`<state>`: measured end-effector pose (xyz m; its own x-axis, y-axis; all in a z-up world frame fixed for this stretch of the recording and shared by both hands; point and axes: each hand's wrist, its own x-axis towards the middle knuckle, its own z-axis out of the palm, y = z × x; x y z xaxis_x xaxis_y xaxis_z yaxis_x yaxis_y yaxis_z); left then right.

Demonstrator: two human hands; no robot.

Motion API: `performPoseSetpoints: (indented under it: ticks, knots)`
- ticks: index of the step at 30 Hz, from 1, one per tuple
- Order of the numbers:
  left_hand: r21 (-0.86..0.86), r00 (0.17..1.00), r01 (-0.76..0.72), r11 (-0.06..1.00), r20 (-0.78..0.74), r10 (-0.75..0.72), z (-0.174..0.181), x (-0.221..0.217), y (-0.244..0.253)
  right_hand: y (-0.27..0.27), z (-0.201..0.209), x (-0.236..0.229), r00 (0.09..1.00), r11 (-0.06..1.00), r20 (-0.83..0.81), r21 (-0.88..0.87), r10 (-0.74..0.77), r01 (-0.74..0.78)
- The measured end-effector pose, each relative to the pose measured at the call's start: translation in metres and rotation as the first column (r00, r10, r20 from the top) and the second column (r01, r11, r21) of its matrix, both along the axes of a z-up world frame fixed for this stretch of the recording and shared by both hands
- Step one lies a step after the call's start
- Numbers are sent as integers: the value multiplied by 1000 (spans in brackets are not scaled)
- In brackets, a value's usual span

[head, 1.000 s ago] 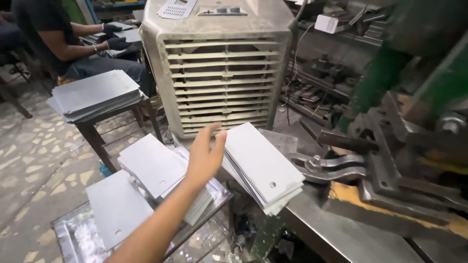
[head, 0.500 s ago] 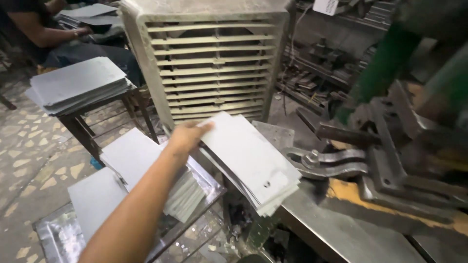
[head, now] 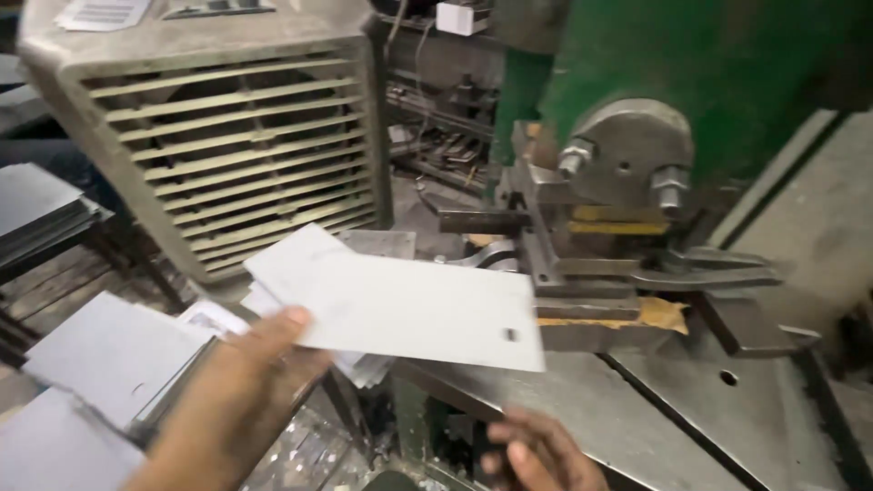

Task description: Feeding metal plates into a stamping press and stacking the finished parts.

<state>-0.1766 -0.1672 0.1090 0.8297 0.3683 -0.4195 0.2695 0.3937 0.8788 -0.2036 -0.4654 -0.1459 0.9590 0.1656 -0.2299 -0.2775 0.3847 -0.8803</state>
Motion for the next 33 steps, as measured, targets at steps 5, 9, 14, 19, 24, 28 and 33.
performPoseSetpoints:
  ticks: [5,9,14,19,24,28,33]
  knots:
    - [-133,990,137,982,43,-132,-38,20,-73,13,141,28,920,927,-146,43,-363,372]
    - [-204,960,239,949,195,-200,-45,44,-101,-10,142,64,873,859,-136,158,-469,486]
    - [-291,967,206,934,206,-149,-70,74,-115,-28,141,121,890,878,-132,156,-436,453]
    - [-73,933,188,979,326,-155,-84,79,-119,-24,140,134,890,897,-108,-72,-442,437]
    - [353,898,238,905,276,-344,-92,73,-129,-34,134,128,884,882,-50,-121,-464,456]
    - [458,897,248,854,224,-381,-91,76,-135,-38,129,132,887,880,-11,-131,-461,456]
    - [435,899,273,858,203,-388,-89,72,-134,-36,130,128,888,879,-7,-139,-461,455]
